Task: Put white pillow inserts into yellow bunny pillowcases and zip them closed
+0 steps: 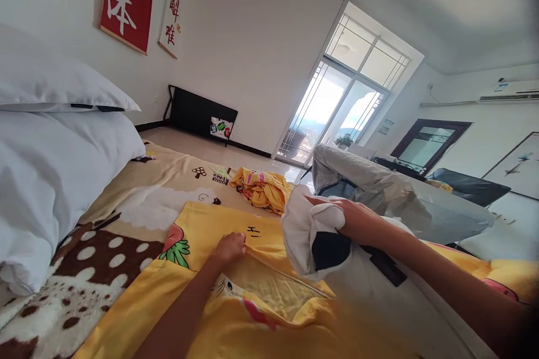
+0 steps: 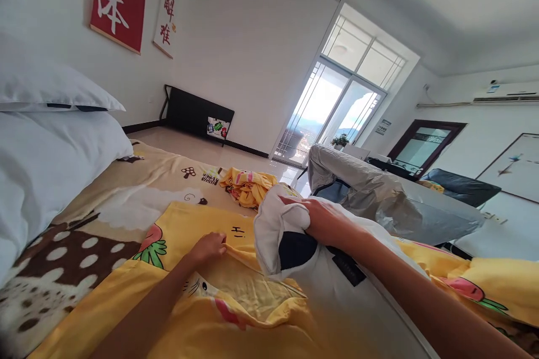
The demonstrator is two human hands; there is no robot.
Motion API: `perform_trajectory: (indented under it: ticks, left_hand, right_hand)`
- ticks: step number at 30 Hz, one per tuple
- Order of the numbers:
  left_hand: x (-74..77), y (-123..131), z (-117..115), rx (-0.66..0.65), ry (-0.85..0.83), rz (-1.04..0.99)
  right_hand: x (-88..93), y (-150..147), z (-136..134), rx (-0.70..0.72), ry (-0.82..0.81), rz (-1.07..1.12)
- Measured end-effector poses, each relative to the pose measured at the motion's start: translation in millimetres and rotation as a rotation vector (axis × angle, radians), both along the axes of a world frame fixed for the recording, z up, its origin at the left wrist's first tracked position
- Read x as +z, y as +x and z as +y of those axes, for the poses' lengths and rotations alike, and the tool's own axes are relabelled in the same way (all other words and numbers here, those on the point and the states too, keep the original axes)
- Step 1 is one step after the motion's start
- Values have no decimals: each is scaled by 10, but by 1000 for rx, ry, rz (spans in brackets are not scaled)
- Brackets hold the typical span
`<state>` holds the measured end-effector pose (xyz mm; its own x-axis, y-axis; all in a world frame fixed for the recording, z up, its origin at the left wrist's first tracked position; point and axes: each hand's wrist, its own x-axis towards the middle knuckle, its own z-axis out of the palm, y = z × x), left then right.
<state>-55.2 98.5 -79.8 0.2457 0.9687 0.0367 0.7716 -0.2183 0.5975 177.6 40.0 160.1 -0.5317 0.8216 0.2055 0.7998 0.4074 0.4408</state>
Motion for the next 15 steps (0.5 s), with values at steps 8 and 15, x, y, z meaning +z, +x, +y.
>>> perform_trajectory:
  ticks: [8, 15]
  left_hand:
    - [34, 195, -131, -37, 121, 34]
    - [74, 185, -42, 45, 143, -212]
  right_hand:
    - [-276, -9, -201, -182, 156, 6]
    - [-853, -427, -116, 83, -261, -78]
